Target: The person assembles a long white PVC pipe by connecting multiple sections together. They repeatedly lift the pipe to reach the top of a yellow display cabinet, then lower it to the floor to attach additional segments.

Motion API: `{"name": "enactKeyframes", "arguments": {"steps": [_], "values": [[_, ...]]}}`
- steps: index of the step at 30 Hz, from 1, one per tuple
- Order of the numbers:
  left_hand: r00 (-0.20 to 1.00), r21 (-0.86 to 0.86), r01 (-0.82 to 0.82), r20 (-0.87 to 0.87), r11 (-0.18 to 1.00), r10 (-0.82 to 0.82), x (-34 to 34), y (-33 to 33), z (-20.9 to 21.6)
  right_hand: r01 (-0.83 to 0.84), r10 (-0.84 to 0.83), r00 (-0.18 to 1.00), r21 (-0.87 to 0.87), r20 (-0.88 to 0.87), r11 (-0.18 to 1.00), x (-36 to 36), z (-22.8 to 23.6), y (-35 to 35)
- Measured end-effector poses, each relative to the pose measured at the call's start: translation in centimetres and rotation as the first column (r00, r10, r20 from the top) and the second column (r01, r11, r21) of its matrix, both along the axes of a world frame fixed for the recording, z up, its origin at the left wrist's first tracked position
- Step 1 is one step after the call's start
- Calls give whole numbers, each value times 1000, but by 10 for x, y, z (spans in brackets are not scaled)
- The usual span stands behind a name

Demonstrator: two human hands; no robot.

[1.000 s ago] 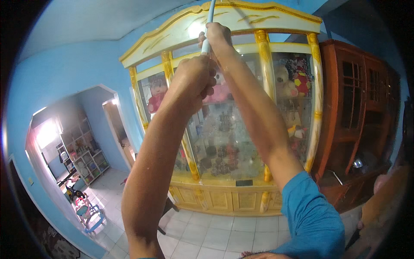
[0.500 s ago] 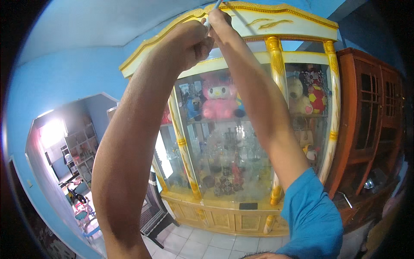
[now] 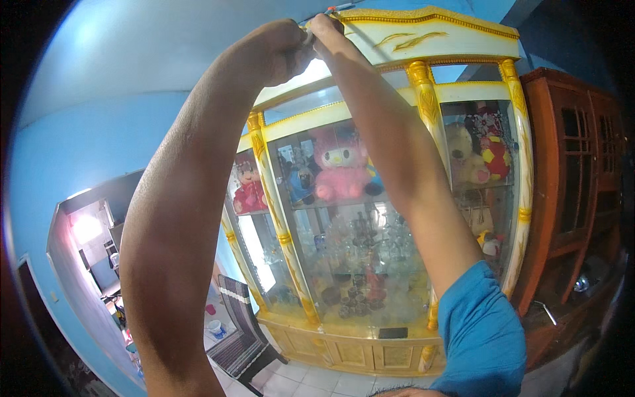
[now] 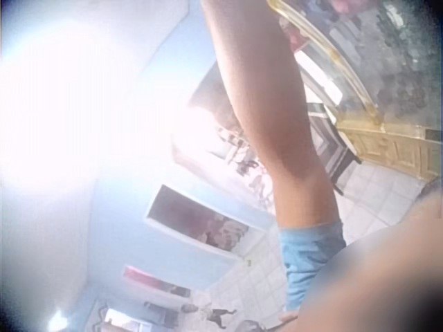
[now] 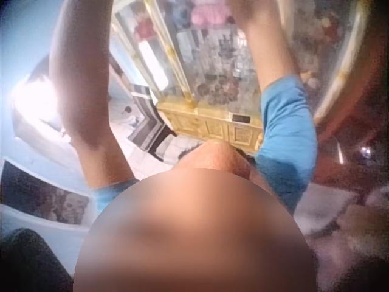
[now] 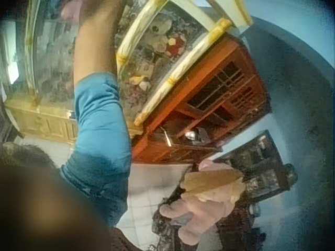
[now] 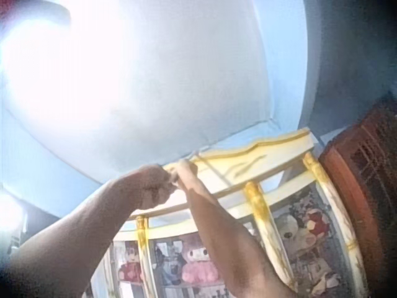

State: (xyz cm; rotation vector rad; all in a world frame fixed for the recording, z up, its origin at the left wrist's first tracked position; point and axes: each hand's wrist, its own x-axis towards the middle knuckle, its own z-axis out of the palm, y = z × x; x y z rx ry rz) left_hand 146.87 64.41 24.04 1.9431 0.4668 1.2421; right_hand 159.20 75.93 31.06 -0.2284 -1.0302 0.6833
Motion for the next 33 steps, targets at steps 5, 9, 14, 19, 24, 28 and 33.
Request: {"name": "enactKeyframes", "arguments": {"steps": [5,9,14,19,24,28,33], "values": [[999,-41,-29,24,999,30,18,7,9,-43,43,999,24,-33,999,23,8,9],[998,14,-70,7,997,70,29,10,8,-83,85,994,36,-72,996,32,11,13],[998,15,-18,-57,1000,19,24,20,24,18,-19,999,-52,-33,999,28,14,7],[997,74,-70,-18,995,71,29,24,32,-37,34,996,-35,-83,999,34,19,6],[997,-55,63,-47,997,-65,11,24,32,20,-22,999,-79,-32,997,19,13,3],[999,-36,26,-36,999,-27,27,15,29,-27,28,1000,21,-10,999,36,35,34],[1000,-32,-3,15,999,3,22,19,24,-38,40,998,59,-41,998,31,25,29]]}}
